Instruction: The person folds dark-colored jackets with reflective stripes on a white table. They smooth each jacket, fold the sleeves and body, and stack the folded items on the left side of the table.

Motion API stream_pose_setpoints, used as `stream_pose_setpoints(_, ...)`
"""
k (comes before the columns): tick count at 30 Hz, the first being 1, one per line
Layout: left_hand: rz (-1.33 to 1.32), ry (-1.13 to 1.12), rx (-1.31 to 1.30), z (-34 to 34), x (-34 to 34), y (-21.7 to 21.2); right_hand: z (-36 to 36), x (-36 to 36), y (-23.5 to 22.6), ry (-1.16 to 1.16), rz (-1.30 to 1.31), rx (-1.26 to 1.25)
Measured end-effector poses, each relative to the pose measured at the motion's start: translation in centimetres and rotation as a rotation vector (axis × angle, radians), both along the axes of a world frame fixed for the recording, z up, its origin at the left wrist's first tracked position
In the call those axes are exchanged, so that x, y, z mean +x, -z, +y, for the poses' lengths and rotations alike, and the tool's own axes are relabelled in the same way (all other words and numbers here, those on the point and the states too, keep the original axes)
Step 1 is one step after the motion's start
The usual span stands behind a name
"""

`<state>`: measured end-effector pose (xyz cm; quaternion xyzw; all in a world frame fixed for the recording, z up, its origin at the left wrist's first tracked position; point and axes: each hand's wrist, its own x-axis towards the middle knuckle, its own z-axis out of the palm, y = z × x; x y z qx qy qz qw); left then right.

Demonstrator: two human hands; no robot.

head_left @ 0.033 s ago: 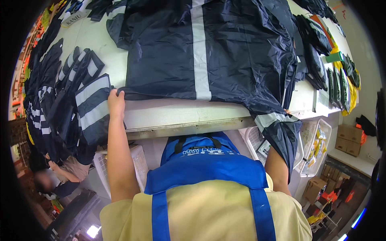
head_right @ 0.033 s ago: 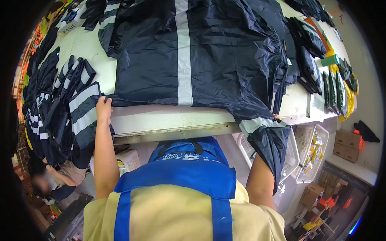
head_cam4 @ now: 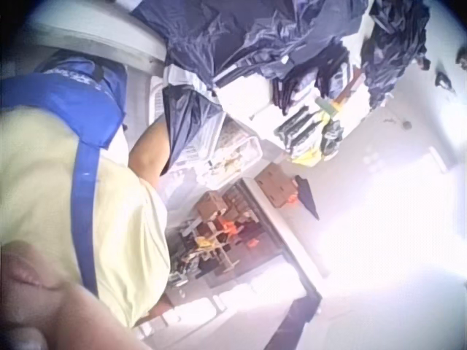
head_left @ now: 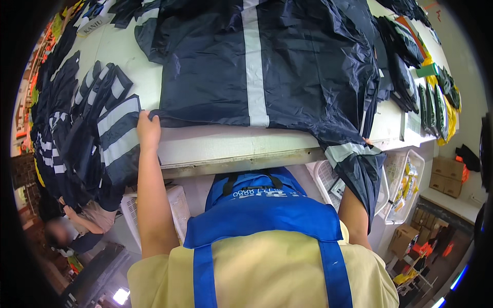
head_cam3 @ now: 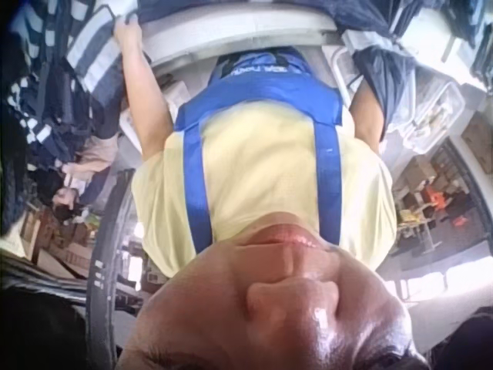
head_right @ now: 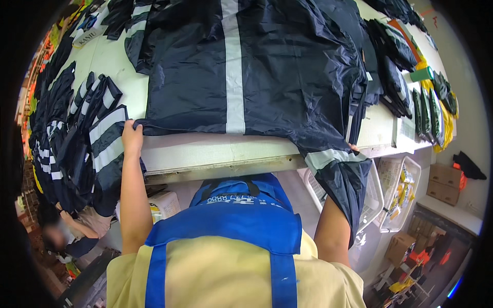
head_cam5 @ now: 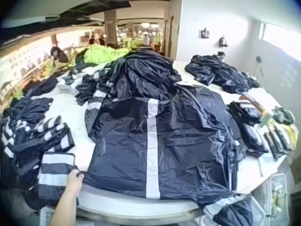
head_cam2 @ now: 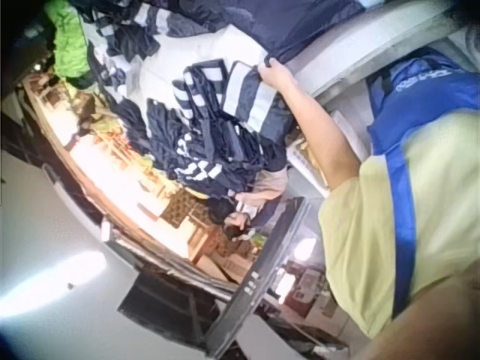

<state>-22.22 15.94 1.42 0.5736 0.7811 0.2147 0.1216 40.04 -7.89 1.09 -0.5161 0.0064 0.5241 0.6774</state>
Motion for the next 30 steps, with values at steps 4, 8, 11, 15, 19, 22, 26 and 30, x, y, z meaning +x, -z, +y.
stream_pose_setpoints(4,0.378,0.453,0.247,0.1,11.9,-6.4,-2.7,-1.0,0.4,0.095,0.117,0.028)
stream_pose_setpoints(8,-0.329,1.320,-0.071,-4.4,27.5,-4.9,-6.6,-3.9,2.8,0.199,0.302,0.011)
stream_pose_setpoints(11,-0.128,1.565,0.003,-9.0,32.9,3.3,-10.1,-8.0,4.8,0.295,0.514,-0.007)
stream_pose_setpoints(15,0.030,1.544,0.001,-10.8,32.7,3.1,-13.0,-11.7,3.4,0.410,0.683,0.111)
stream_pose_setpoints(19,0.053,1.468,-0.015,-11.6,33.0,3.4,-2.2,-14.1,-8.5,-0.046,-0.506,0.125)
stream_pose_setpoints(22,-0.021,1.471,-0.239,-10.9,33.6,2.2,4.6,-21.1,-13.1,-0.674,-1.540,-0.324)
stream_pose_setpoints(26,-0.166,1.395,-0.266,-10.5,33.2,3.2,10.7,-17.6,-10.3,-0.745,-1.436,0.249)
stream_pose_setpoints(30,-0.216,1.296,-0.188,-11.0,32.9,2.2,16.6,-1.4,-7.7,-0.447,-2.112,0.076)
